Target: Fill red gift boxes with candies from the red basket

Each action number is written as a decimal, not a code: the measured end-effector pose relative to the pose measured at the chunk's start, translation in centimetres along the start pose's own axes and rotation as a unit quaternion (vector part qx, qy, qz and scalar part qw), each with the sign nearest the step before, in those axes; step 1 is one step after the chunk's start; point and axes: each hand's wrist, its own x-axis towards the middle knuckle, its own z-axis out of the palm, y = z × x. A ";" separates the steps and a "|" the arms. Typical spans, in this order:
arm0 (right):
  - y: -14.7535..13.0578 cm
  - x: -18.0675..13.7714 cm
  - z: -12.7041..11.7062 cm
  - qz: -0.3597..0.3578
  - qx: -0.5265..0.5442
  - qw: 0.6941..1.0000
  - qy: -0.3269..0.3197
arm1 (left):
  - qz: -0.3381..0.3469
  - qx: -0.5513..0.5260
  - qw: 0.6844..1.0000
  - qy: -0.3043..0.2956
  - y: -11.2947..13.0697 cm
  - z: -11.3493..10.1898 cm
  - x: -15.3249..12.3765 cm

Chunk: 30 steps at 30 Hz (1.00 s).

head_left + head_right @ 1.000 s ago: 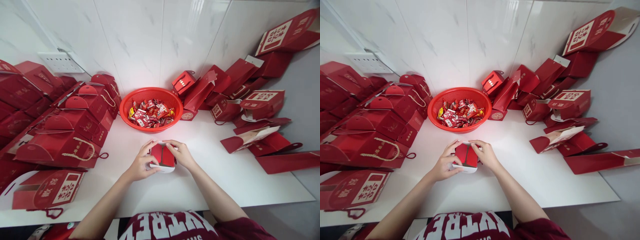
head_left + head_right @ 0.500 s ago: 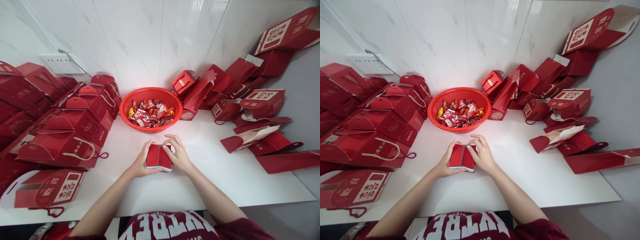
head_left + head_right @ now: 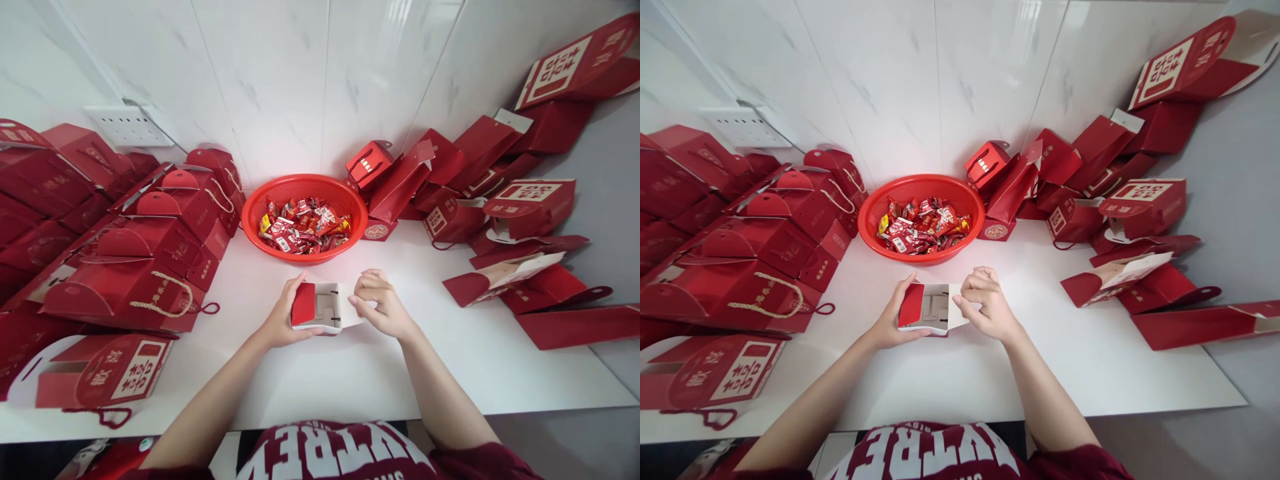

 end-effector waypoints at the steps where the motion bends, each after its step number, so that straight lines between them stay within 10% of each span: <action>1: 0.3 0.0 0.0 0.017 -0.003 0.999 -0.034 | -0.002 -0.001 1.000 0.004 -0.1 0.0 0.0; 5: 1.2 -0.3 2.0 0.091 0.040 0.988 -0.119 | -0.003 -0.005 1.000 0.009 -0.3 0.2 0.1; 10: 0.7 -1.3 6.0 0.174 0.081 0.981 -0.003 | 0.003 0.003 1.000 0.010 -0.4 0.5 0.1; 13: 0.4 -1.7 7.0 0.151 0.073 0.984 0.066 | 0.009 0.011 1.000 0.019 -0.5 0.5 0.1; 23: 2.6 -1.9 6.8 0.038 0.130 0.985 -0.102 | 0.039 -0.007 0.999 0.015 -0.8 0.3 0.1; 30: 2.7 -1.5 7.0 0.028 0.135 0.986 -0.093 | 0.115 0.195 0.970 -0.084 4.7 -2.9 0.8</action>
